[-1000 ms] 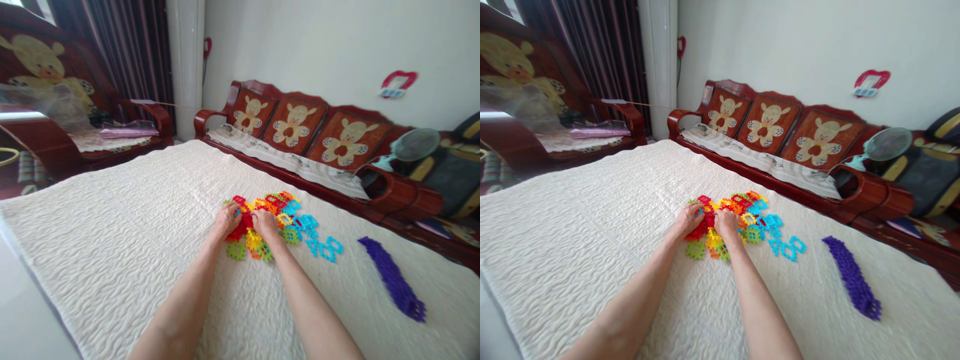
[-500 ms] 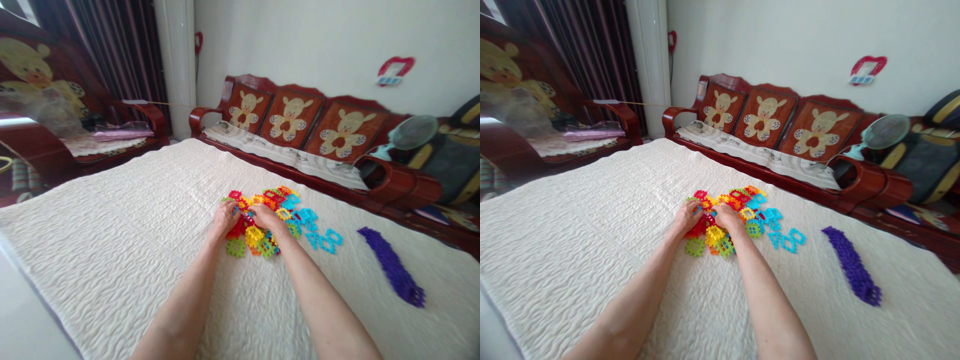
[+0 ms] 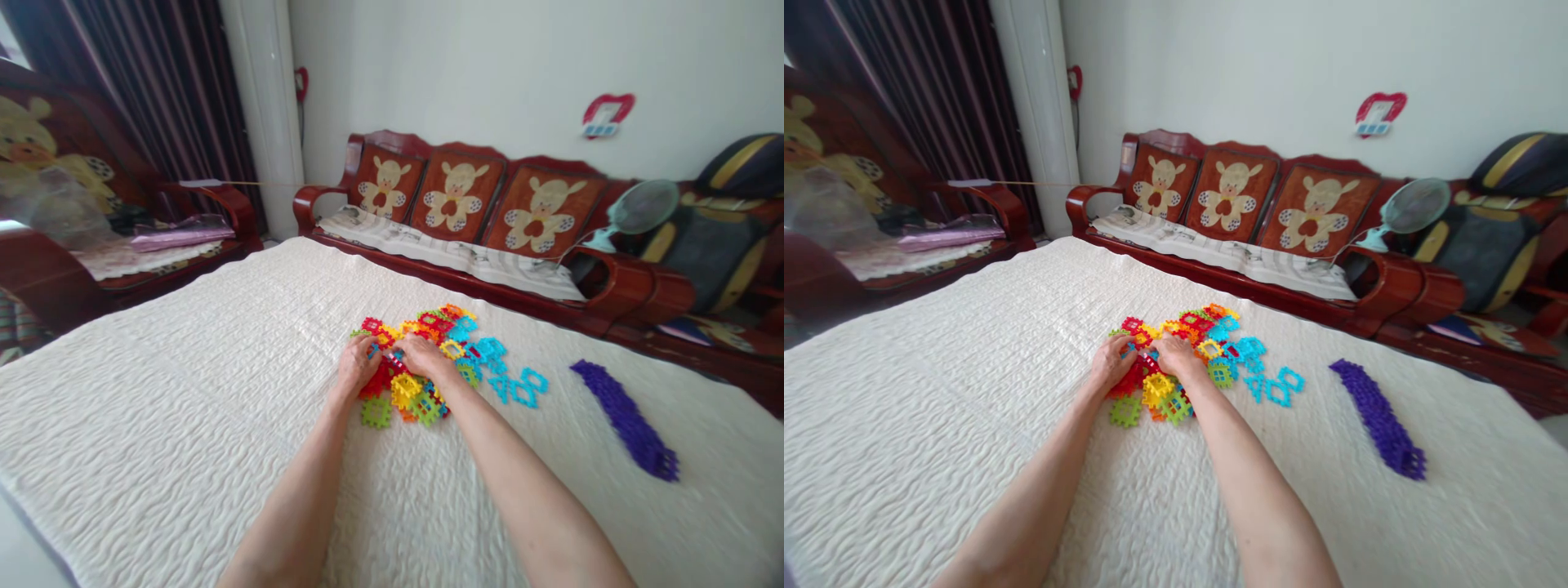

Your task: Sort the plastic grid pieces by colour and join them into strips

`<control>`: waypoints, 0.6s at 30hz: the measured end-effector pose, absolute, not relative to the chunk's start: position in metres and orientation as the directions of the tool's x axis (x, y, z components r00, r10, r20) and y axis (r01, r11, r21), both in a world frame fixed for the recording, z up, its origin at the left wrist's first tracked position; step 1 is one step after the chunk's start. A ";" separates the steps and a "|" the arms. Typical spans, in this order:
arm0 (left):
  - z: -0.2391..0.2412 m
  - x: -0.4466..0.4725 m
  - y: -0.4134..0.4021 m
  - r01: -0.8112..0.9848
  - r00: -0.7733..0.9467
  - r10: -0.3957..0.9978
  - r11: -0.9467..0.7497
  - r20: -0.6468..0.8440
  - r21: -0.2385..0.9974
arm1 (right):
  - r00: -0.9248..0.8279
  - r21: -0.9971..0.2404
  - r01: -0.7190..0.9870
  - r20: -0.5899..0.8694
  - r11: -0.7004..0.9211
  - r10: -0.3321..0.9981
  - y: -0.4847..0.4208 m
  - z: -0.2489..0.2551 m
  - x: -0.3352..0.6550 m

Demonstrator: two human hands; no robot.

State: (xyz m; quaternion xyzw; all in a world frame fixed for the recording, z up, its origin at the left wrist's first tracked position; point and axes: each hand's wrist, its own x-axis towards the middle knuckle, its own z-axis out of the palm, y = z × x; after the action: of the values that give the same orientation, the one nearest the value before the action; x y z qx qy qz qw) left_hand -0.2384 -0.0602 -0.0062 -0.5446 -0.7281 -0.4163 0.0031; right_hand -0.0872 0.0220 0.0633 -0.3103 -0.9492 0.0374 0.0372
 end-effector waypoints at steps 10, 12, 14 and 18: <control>0.008 -0.236 -0.067 0.720 -0.484 0.752 0.052 0.448 0.692 | -0.706 -0.135 0.621 0.331 0.772 0.626 0.025 0.070 -0.068; 0.016 -0.237 -0.070 0.719 -0.491 0.731 0.033 0.474 0.694 | -0.635 -0.237 0.612 0.421 0.754 0.648 0.028 0.070 -0.053; 0.023 -0.236 -0.072 0.736 -0.467 0.713 -0.015 0.524 0.677 | -0.542 -0.357 0.585 0.496 0.728 0.678 0.028 0.066 -0.031; 0.036 -0.209 -0.069 0.788 -0.282 0.735 -0.189 0.617 0.586 | -0.328 -0.512 0.595 0.548 0.619 0.769 0.020 0.044 0.029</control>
State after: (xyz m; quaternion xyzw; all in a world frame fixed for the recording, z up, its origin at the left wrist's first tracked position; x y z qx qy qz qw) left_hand -0.2091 -0.0691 0.0358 -0.5987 -0.6361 -0.4861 0.0272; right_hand 0.0287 0.0201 0.0442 -0.4224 -0.8075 0.1097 0.3968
